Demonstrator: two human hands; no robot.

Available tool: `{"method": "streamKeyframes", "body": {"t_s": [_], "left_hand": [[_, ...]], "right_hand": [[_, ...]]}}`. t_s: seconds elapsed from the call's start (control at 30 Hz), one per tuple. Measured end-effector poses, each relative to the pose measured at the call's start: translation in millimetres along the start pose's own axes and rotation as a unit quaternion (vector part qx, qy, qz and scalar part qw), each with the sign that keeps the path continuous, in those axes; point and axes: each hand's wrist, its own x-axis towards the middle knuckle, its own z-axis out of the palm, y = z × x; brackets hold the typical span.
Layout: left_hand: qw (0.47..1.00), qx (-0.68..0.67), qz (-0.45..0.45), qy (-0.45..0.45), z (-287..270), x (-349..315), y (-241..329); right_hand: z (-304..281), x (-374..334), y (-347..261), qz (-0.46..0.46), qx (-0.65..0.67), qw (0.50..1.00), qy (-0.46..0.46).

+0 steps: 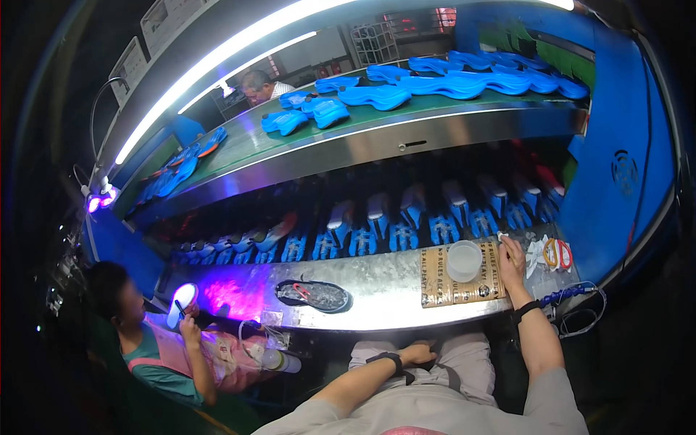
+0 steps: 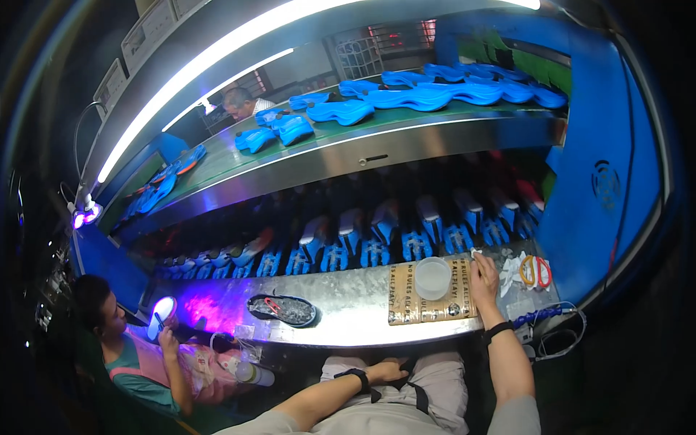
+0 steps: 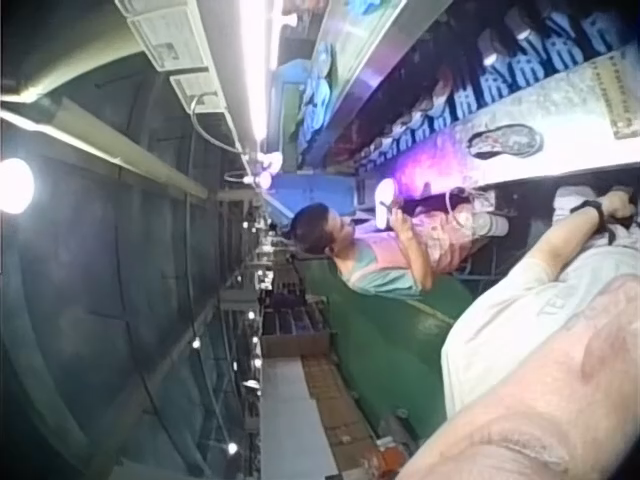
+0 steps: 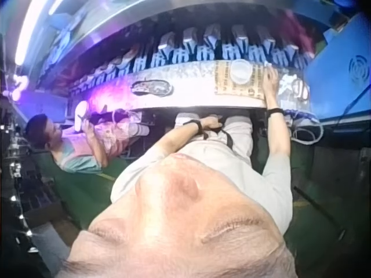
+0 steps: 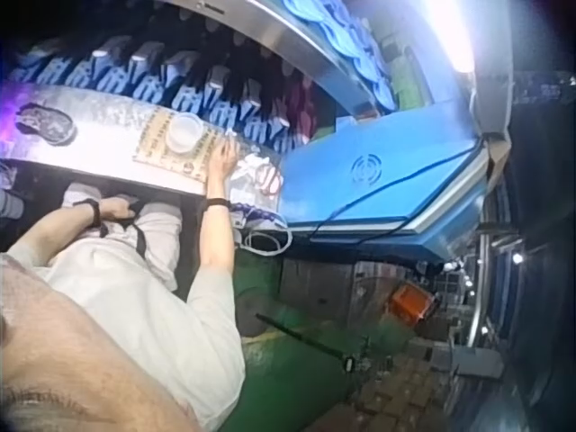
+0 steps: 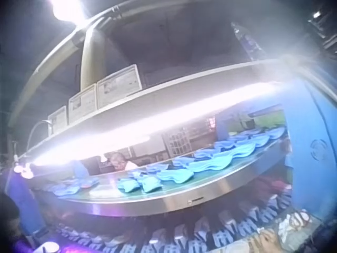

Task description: Apply glue/cement to the surface of blue shoe outsoles using a brush at a manufacturing station.

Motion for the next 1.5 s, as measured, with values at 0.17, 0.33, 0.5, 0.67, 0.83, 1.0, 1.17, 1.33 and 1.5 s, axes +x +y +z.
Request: {"method": "streamKeyframes", "body": {"t_s": [0.17, 0.33, 0.5, 0.67, 0.83, 1.0, 1.17, 1.33, 1.5], "left_hand": [[0.999, -0.048, 0.013, 0.011, 10, 3, 14], [0.99, -0.092, -0.01, 0.11, 4, 14, 2], [0.984, -0.138, -0.115, -0.004, -22, 10, 21], [0.98, -0.172, -0.054, -0.084, -31, 18, 5], [0.98, -0.192, -0.057, -0.002, -21, 15, -15], [0.99, -0.135, -0.028, 0.001, -29, 4, -8], [0.984, 0.106, 0.107, 0.095, -23, -6, 5], [0.955, -0.158, 0.234, 0.092, -30, -54, 77], [0.934, -0.1, 0.341, -0.043, -44, -77, 103]], "right_hand": [[3, 1, 10, -0.021, 0.0, 1.0, 0.01], [8, 4, 9, -0.035, -0.01, 0.999, 0.022], [7, 0, 20, -0.007, -0.029, 0.999, 0.03], [10, -1, 10, -0.016, -0.022, 0.999, 0.034], [13, 2, 9, -0.007, -0.01, 1.0, 0.025], [11, 0, 17, -0.012, -0.013, 0.999, 0.032], [12, 1, 13, -0.008, -0.02, 0.999, 0.028], [11, -2, 16, -0.003, -0.035, 0.999, 0.025], [11, 0, 15, -0.001, -0.042, 0.999, 0.018]]}}
